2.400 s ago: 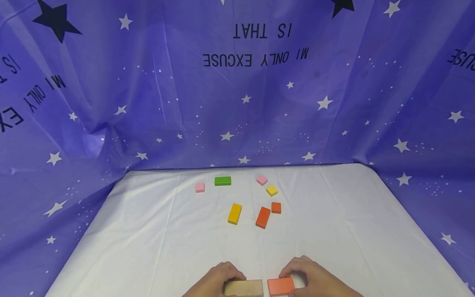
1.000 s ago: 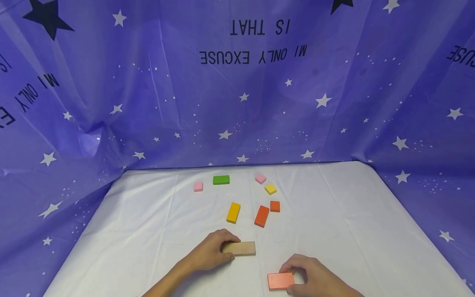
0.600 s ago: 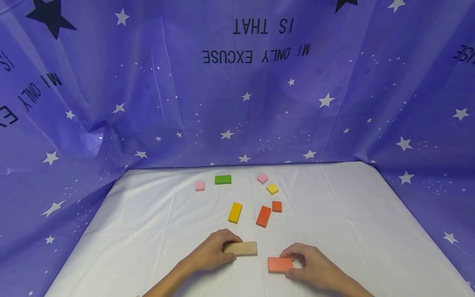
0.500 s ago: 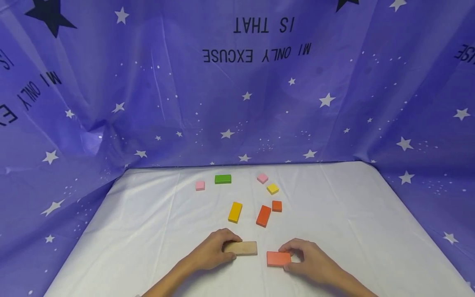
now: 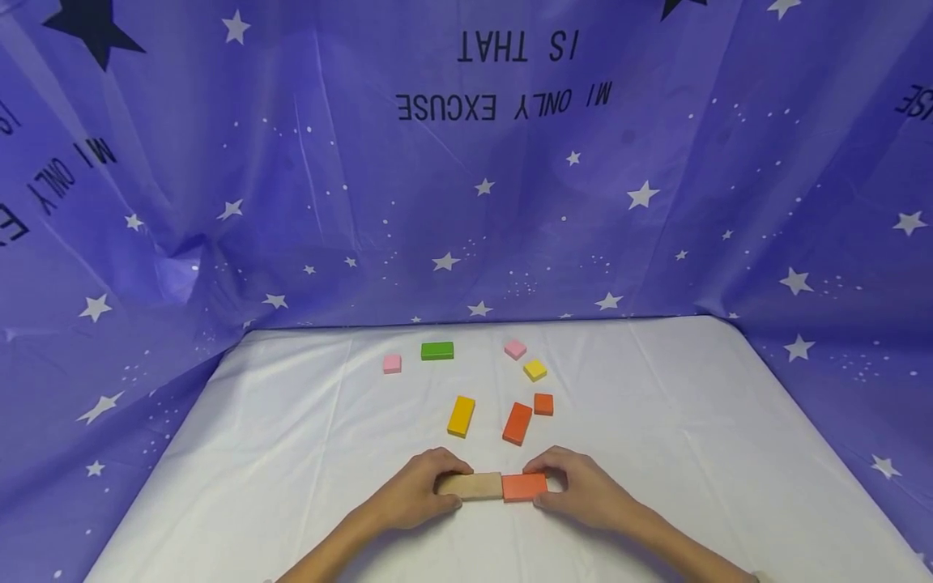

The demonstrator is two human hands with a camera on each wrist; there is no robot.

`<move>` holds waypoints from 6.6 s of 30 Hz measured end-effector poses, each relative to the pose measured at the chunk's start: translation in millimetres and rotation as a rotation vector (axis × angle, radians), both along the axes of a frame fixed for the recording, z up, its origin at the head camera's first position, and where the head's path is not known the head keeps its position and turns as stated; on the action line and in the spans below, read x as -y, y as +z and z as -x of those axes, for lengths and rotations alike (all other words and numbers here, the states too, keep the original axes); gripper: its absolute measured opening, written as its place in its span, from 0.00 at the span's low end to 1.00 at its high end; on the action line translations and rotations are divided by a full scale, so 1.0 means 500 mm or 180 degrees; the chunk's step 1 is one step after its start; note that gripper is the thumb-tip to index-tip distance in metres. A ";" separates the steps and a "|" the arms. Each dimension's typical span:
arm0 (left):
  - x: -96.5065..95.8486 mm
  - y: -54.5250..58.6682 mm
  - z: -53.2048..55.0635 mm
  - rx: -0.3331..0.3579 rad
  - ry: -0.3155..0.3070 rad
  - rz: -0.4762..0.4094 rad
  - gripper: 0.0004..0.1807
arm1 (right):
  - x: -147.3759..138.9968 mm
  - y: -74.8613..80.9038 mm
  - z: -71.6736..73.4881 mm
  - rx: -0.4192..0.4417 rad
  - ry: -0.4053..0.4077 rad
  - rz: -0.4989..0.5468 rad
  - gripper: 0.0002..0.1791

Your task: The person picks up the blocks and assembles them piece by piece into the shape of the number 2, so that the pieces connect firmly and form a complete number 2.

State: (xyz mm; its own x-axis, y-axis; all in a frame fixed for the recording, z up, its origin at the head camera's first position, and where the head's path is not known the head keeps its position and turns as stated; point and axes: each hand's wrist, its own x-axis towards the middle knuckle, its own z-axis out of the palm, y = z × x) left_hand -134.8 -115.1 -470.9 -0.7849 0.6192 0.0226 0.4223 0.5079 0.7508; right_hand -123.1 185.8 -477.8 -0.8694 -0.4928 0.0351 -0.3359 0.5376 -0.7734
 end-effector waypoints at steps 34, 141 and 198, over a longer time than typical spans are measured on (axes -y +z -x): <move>-0.001 0.003 0.000 -0.0024 -0.0034 -0.0017 0.18 | 0.074 -0.031 0.002 -0.0321 -0.0074 -0.0201 0.16; 0.023 0.010 0.124 0.0458 -0.0314 0.0058 0.32 | 0.083 -0.016 0.005 -0.0188 -0.0115 -0.0249 0.16; -0.013 0.010 -0.068 -0.2201 -0.0175 0.1418 0.23 | 0.085 -0.010 0.002 -0.0231 -0.0117 -0.0213 0.17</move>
State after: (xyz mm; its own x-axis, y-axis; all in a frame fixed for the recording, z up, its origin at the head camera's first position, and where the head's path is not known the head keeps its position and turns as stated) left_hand -101.0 -108.8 -465.9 -0.6522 0.7214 0.2328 0.7482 0.6619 0.0450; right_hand -124.0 143.1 -482.7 -0.8834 -0.4639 0.0666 -0.3688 0.6004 -0.7096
